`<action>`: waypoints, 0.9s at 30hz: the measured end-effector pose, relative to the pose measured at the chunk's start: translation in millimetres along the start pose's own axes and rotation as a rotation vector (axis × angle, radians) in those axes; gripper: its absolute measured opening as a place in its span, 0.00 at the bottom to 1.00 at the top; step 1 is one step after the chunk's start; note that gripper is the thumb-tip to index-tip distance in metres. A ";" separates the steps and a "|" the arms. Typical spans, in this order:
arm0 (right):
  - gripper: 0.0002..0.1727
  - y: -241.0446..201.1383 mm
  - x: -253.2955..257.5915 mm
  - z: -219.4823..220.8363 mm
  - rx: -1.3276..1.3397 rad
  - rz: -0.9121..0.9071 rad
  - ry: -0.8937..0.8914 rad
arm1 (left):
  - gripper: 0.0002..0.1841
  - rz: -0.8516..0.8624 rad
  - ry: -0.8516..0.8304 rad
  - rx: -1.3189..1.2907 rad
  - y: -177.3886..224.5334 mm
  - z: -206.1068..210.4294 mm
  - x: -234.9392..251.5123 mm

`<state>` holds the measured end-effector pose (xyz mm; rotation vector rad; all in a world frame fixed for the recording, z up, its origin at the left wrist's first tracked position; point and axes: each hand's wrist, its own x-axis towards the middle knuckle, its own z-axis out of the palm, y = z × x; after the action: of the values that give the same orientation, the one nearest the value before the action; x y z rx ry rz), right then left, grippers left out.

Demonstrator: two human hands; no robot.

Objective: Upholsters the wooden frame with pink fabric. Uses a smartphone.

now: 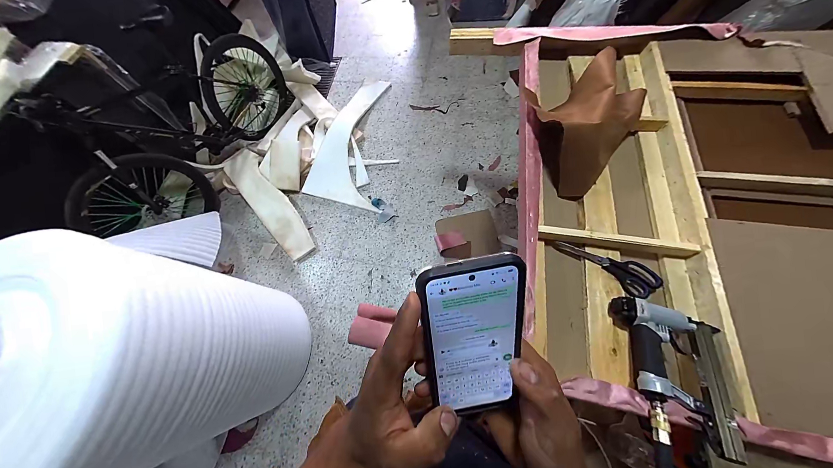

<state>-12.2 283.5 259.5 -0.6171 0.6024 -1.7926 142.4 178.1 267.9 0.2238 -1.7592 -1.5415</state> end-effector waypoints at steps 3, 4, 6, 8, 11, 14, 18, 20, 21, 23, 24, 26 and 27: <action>0.33 8.2 -1.4 -0.6 0.099 0.028 -0.045 | 0.49 -0.027 0.019 0.010 5.2 -4.2 -7.6; 0.33 10.7 -1.5 0.1 0.116 0.039 -0.052 | 0.49 -0.039 0.031 0.006 6.6 -5.5 -10.4; 0.32 15.2 -1.7 2.6 0.120 0.057 -0.067 | 0.49 -0.056 0.051 -0.016 9.6 -9.0 -16.2; 0.32 19.6 0.0 7.4 0.113 0.068 -0.093 | 0.49 -0.061 0.069 -0.039 12.1 -14.3 -21.5; 0.32 27.2 5.2 17.8 0.052 0.082 -0.101 | 0.49 -0.051 0.090 -0.073 11.2 -27.3 -26.3; 0.31 36.5 9.9 33.5 0.001 0.091 -0.099 | 0.50 -0.060 0.087 -0.138 12.4 -45.5 -29.0; 0.31 58.7 18.3 62.8 -0.060 0.083 -0.103 | 0.49 -0.043 0.042 -0.148 14.4 -86.3 -36.2; 0.31 77.3 23.1 80.7 -0.089 0.068 -0.097 | 0.50 -0.025 0.020 -0.143 15.8 -112.2 -40.5; 0.30 87.6 25.6 90.8 -0.108 0.055 -0.088 | 0.50 -0.014 0.014 -0.132 17.5 -125.7 -42.3; 0.31 107.5 32.8 111.6 -0.175 0.018 -0.070 | 0.51 0.006 0.020 -0.106 21.2 -151.8 -45.1; 0.32 117.1 37.4 121.7 -0.210 0.000 -0.059 | 0.51 0.011 0.031 -0.094 22.7 -164.4 -46.5; 0.33 136.0 44.4 138.9 -0.260 -0.020 -0.037 | 0.51 0.004 0.046 -0.089 24.7 -187.5 -50.0; 0.33 144.8 47.1 145.7 -0.271 -0.024 -0.028 | 0.51 -0.006 0.047 -0.100 25.4 -198.2 -51.6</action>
<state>172.7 183.6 275.6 -0.8343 0.8290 -1.7348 313.3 62.6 262.8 0.2138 -1.6419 -1.6104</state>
